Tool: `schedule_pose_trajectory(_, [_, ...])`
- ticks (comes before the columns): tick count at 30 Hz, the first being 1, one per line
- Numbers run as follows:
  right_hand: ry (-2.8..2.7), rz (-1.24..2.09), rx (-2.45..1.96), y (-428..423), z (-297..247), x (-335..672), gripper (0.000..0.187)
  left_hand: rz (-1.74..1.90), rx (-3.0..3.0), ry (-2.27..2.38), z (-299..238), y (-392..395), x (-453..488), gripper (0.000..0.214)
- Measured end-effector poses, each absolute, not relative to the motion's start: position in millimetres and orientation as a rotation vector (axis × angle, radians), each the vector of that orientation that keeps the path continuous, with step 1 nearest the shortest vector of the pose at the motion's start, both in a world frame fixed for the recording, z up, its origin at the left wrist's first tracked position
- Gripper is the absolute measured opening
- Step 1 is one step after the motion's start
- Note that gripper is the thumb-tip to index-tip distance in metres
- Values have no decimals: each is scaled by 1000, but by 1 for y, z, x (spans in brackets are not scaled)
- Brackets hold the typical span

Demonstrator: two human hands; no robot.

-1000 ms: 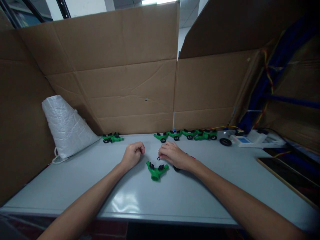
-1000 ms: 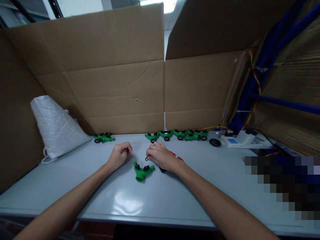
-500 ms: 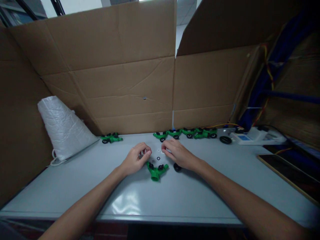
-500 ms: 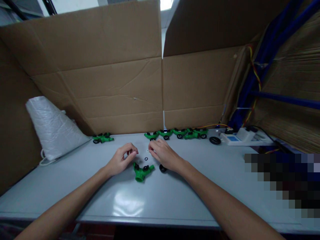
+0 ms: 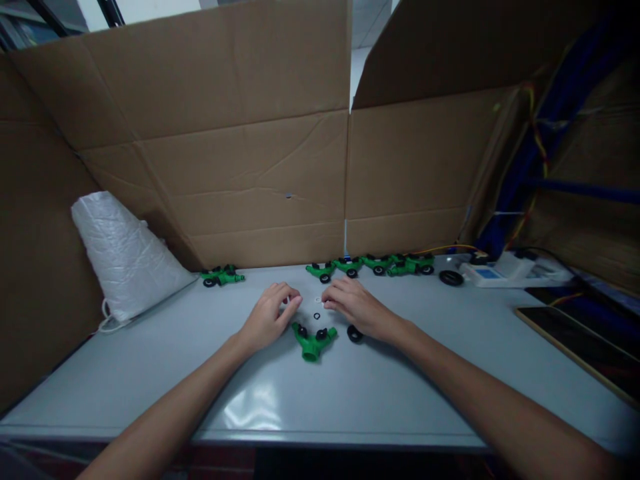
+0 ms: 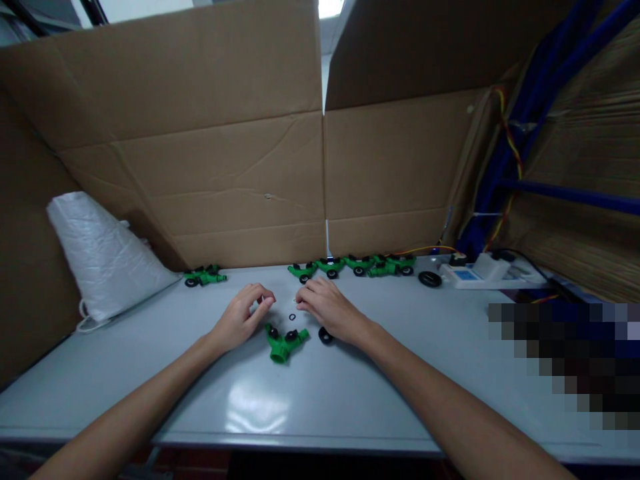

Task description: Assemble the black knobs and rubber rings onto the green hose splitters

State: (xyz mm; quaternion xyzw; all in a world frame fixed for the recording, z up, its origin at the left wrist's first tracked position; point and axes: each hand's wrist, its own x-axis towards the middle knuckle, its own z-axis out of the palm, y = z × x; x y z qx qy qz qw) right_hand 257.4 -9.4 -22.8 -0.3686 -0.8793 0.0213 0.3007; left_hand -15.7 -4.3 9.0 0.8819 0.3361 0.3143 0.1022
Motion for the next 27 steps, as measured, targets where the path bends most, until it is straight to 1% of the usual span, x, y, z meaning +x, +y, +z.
schedule_pose_trajectory(8, [-2306, 59, -974, -15, -19, 255, 4, 1013, 2586, 1073, 5, 1, -19, 27])
schedule_pose_trajectory(17, [-2292, 102, -945, -23, -12, 254, 16, 1026, 2607, 1063, 4, 2, -19, 21])
schedule_pose_trajectory(23, [-2292, 109, -948, -24, -12, 253, 16, 1024, 2620, 1063, 5, 1, -20, 21])
schedule_pose_trajectory(27, [-2301, 111, -934, -25, -11, 253, 20, 1016, 2620, 1060, 5, 1, -20, 21])
